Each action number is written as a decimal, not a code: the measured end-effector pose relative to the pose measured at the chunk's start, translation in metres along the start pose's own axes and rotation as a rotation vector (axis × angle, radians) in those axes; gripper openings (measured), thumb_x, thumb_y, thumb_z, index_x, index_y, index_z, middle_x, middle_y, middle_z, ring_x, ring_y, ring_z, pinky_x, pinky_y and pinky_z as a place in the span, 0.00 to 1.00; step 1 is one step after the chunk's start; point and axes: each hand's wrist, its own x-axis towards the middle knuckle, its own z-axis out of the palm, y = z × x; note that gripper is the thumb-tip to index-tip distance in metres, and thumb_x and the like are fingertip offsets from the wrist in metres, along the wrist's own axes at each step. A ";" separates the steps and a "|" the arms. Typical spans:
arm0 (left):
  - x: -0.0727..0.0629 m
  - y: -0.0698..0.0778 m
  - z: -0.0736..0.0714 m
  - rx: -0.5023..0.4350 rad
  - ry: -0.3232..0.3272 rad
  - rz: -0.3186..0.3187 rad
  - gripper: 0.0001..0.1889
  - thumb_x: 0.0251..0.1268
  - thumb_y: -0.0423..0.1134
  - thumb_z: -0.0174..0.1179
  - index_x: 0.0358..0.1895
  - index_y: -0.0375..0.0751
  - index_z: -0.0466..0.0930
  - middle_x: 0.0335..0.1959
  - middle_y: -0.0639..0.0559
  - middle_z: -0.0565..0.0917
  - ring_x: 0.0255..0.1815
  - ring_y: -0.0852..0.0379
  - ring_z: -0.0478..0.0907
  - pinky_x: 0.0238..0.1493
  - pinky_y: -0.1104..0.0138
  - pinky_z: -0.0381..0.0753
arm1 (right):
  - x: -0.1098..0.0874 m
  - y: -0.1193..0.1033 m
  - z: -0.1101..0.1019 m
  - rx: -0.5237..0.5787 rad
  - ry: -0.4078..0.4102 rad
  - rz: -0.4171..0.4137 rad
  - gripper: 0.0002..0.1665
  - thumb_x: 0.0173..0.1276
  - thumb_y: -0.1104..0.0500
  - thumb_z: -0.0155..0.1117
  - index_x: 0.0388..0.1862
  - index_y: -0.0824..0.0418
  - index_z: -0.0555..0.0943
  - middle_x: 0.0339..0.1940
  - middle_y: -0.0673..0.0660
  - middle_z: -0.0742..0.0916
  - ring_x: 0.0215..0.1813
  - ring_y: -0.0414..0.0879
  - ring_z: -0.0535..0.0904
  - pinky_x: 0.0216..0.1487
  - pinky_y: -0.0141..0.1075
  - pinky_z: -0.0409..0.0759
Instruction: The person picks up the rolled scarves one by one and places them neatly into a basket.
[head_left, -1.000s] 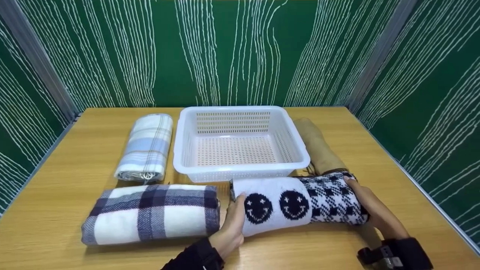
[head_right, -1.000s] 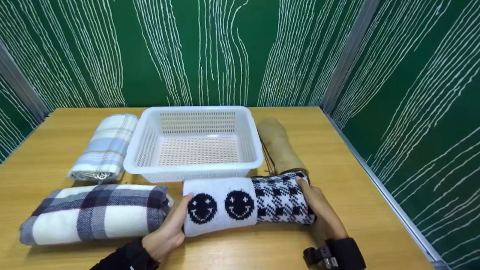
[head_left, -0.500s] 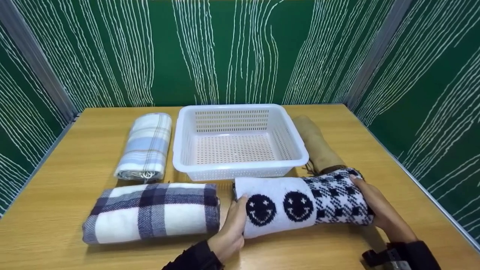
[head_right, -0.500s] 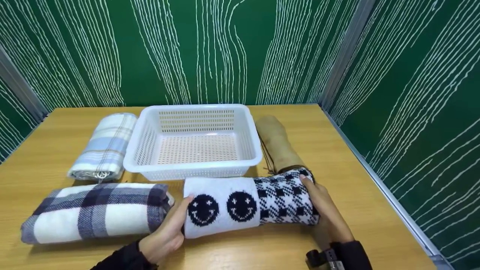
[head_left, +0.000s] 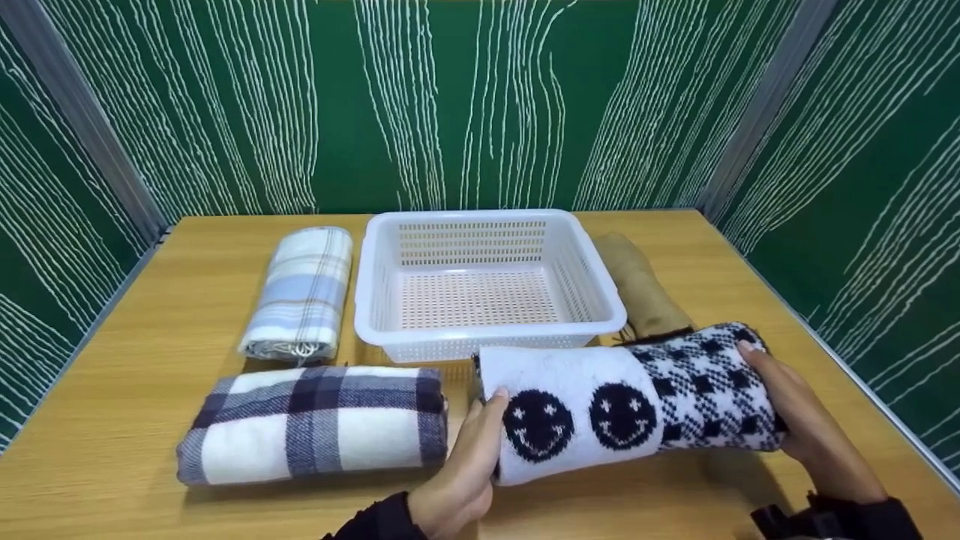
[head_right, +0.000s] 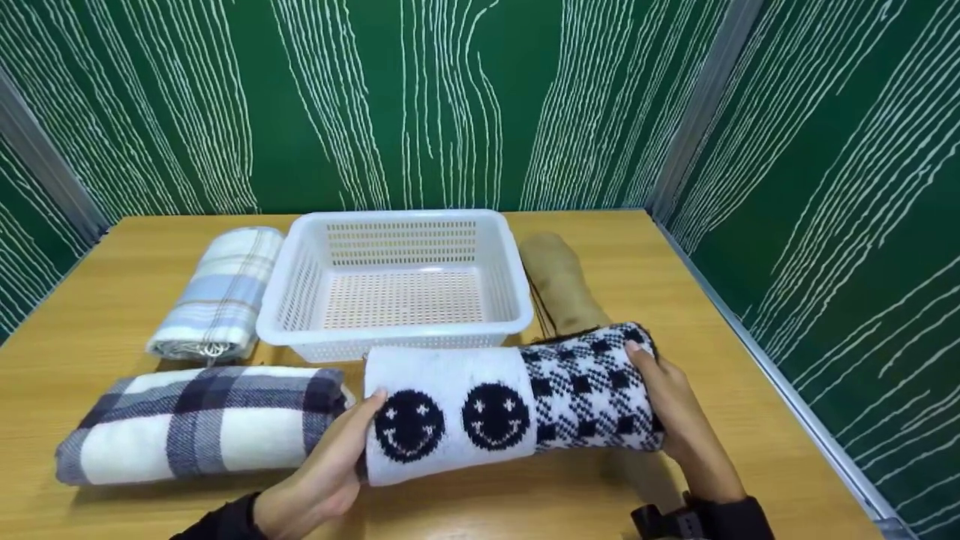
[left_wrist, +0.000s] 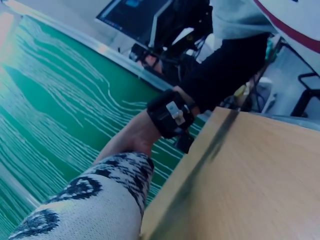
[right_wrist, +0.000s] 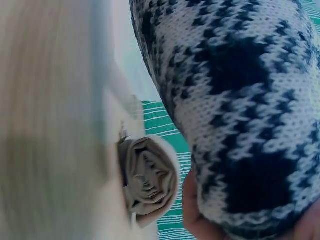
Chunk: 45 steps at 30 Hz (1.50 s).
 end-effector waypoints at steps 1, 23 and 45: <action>-0.002 0.003 -0.001 0.003 -0.001 0.002 0.44 0.72 0.56 0.43 0.73 0.26 0.34 0.74 0.32 0.34 0.73 0.33 0.31 0.65 0.36 0.32 | -0.001 -0.002 0.000 0.020 -0.005 -0.014 0.44 0.69 0.32 0.46 0.73 0.58 0.53 0.41 0.46 0.79 0.42 0.41 0.79 0.46 0.38 0.80; -0.017 0.057 -0.052 -0.084 0.011 0.153 0.40 0.74 0.52 0.45 0.74 0.32 0.37 0.75 0.33 0.39 0.74 0.35 0.35 0.65 0.35 0.33 | -0.009 -0.049 0.056 0.049 -0.051 -0.207 0.38 0.72 0.35 0.42 0.70 0.54 0.52 0.47 0.46 0.72 0.45 0.34 0.74 0.47 0.30 0.76; 0.005 0.096 -0.101 -0.162 0.090 0.247 0.33 0.75 0.46 0.44 0.74 0.31 0.46 0.74 0.37 0.51 0.73 0.44 0.50 0.72 0.52 0.46 | 0.011 -0.095 0.119 0.225 -0.168 -0.292 0.17 0.69 0.44 0.39 0.48 0.54 0.56 0.44 0.51 0.68 0.42 0.40 0.71 0.49 0.33 0.71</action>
